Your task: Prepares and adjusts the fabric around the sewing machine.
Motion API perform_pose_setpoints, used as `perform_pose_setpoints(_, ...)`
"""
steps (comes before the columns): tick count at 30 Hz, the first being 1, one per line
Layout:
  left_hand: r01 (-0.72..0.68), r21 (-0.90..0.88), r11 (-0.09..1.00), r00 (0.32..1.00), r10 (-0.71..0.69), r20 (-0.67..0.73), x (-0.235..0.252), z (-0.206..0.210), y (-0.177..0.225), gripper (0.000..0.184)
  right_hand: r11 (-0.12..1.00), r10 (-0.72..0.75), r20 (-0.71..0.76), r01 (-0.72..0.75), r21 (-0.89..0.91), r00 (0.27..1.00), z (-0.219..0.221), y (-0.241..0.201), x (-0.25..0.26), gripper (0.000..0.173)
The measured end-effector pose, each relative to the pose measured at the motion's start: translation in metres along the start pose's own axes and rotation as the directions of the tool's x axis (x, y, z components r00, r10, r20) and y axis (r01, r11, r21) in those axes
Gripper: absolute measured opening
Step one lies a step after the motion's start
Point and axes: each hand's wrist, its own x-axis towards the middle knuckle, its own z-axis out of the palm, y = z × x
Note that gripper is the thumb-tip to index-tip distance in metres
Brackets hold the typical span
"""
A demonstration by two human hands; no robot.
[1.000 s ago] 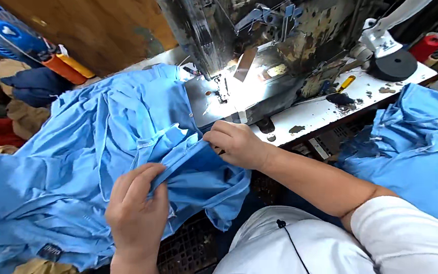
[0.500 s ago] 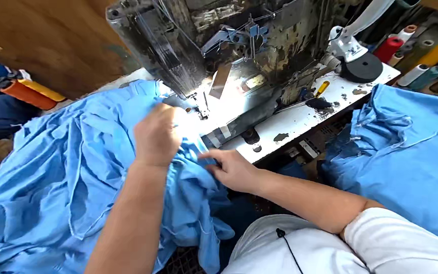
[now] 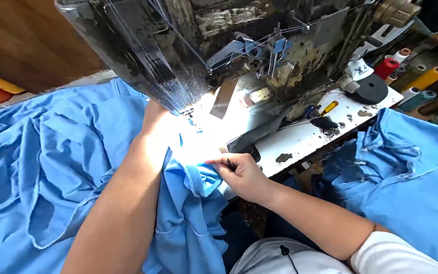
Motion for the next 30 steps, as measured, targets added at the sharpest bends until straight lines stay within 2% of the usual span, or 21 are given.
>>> perform_pose_setpoints(4, 0.075, 0.076, 0.994, 0.997, -0.076, 0.014, -0.003, 0.003, 0.0, 0.033, 0.999, -0.024, 0.008, 0.023, 0.034, 1.0, 0.001, -0.001, -0.008, 0.026)
perform_pose_setpoints(8, 0.011, 0.127, 0.992, 1.0, -0.014, 0.023, 0.0, 0.006, 0.0, 0.034, 0.999, -0.024, 0.003, 0.024, 0.037, 1.0, 0.001, -0.003, -0.007, 0.026)
perform_pose_setpoints(11, -0.084, 0.227, 0.97, 0.996, 0.089, -0.01, 0.0, 0.008, -0.004, 0.028, 1.0, -0.018, -0.012, 0.019, 0.02, 1.0, 0.001, -0.003, -0.007, 0.025)
perform_pose_setpoints(13, -0.1, 0.274, 0.957, 0.995, 0.103, 0.005, 0.003, 0.008, -0.006, 0.027, 1.0, -0.015, -0.012, 0.015, 0.003, 1.0, 0.001, 0.0, -0.005, 0.025)
perform_pose_setpoints(15, -0.013, 0.265, 0.964, 0.998, -0.003, 0.061, 0.008, 0.007, -0.007, 0.032, 1.0, -0.024, -0.019, 0.024, -0.008, 1.0, 0.001, 0.004, 0.001, 0.024)
perform_pose_setpoints(18, 0.23, 0.157, 0.961, 0.966, -0.244, 0.08, 0.021, 0.003, -0.011, 0.046, 1.0, -0.003, -0.034, 0.002, -0.004, 0.999, 0.002, 0.004, 0.01, 0.024)
perform_pose_setpoints(20, 0.278, 0.15, 0.949, 0.956, -0.288, 0.051, 0.027, -0.001, -0.012, 0.051, 0.999, 0.003, -0.052, -0.004, -0.034, 0.999, 0.003, 0.002, 0.013, 0.024)
perform_pose_setpoints(22, 0.193, 0.199, 0.961, 0.981, -0.194, -0.013, 0.024, -0.007, -0.007, 0.048, 0.998, 0.021, -0.058, -0.024, -0.052, 0.998, 0.002, 0.0, 0.011, 0.022)
perform_pose_setpoints(24, -0.004, 0.273, 0.962, 0.996, 0.028, -0.086, 0.008, -0.024, 0.011, 0.039, 0.997, 0.07, -0.033, -0.071, -0.025, 0.997, -0.001, -0.005, 0.006, 0.023)
perform_pose_setpoints(25, -0.059, 0.267, 0.962, 0.996, 0.073, -0.044, -0.008, -0.041, 0.036, 0.032, 0.996, 0.09, -0.018, -0.09, -0.002, 0.996, -0.003, -0.008, 0.001, 0.023)
perform_pose_setpoints(27, -0.112, 0.234, 0.966, 0.984, 0.075, 0.163, -0.054, -0.073, 0.089, 0.024, 0.994, 0.104, 0.008, -0.104, 0.03, 0.995, -0.007, -0.012, -0.007, 0.023)
perform_pose_setpoints(29, -0.228, 0.243, 0.943, 0.944, 0.153, 0.293, -0.107, -0.077, 0.095, 0.043, 0.996, 0.092, 0.018, -0.092, 0.014, 0.996, -0.01, -0.012, -0.012, 0.023)
perform_pose_setpoints(30, -0.26, 0.298, 0.919, 0.936, 0.163, 0.313, -0.129, -0.082, 0.091, 0.05, 0.996, 0.085, 0.025, -0.085, -0.004, 0.996, -0.012, -0.012, -0.013, 0.023)
